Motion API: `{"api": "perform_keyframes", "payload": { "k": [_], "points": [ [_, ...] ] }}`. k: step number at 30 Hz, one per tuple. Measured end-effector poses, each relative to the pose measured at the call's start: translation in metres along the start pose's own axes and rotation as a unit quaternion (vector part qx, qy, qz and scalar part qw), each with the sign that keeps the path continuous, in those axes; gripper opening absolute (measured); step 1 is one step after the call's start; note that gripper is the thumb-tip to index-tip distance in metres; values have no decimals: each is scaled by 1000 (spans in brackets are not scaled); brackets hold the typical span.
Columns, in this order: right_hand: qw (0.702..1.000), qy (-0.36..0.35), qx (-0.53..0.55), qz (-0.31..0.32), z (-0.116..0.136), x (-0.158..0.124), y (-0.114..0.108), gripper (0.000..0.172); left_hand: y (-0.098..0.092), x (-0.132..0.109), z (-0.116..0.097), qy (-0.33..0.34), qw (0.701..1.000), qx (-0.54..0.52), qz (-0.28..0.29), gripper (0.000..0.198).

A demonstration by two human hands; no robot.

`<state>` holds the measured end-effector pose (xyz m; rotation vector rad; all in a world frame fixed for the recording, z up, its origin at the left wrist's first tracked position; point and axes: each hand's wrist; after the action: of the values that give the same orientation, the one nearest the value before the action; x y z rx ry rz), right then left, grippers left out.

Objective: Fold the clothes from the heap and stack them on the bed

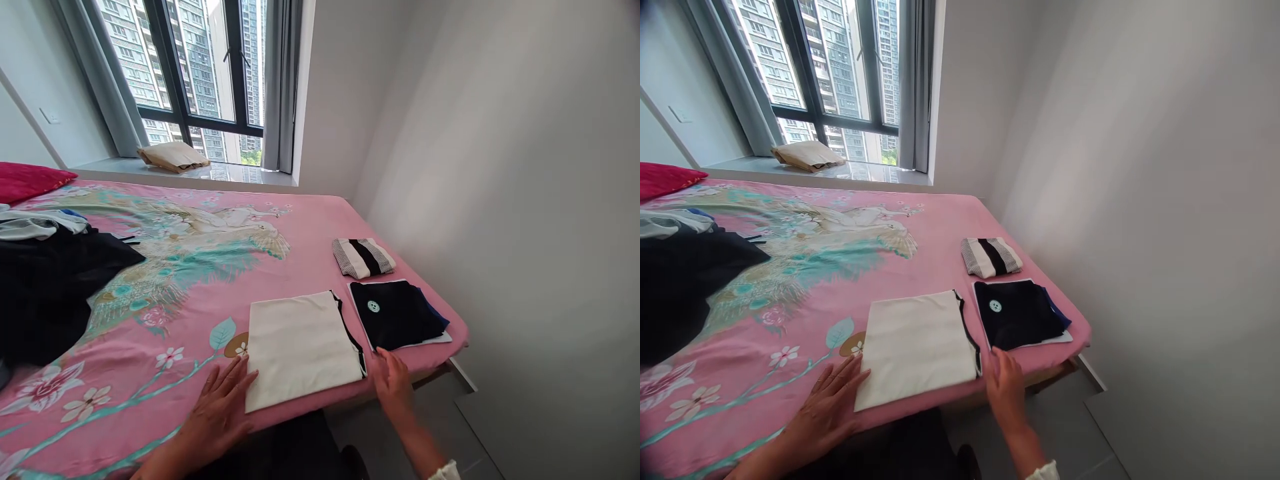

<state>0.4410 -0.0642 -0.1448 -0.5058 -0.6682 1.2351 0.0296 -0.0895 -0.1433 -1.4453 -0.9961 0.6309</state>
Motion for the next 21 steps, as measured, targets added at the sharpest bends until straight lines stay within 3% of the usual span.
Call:
{"api": "perform_keyframes", "payload": {
  "k": [2,5,8,11,13,15,17,21],
  "points": [
    [982,112,149,31,-2,-27,-4,57,-1,-5,0,34,999,1,4,54],
    [907,232,334,109,15,-60,11,56,2,-5,3,68,998,0,20,51],
    [828,258,485,112,45,-71,34,53,7,2,6,73,997,12,6,52],
    [732,286,613,86,70,-65,51,46,10,12,6,79,996,32,-3,59],
    [688,305,656,55,82,-59,58,45,9,18,5,75,997,33,-2,63],
    [670,318,670,27,90,-51,63,46,6,26,5,69,997,27,4,67],
    [670,323,668,11,96,-42,67,47,1,34,4,75,997,17,19,68],
    [711,308,632,2,103,-19,70,33,-10,43,-2,95,994,-14,45,65]
  ]
}}
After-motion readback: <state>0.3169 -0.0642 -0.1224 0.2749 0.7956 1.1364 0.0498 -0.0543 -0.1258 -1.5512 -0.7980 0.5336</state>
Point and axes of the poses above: each hand's wrist, its own x-axis towards the middle knuckle, its own y-axis out of the palm, z = x × y, and after that the axes turned 8 degrees about z, right-handed
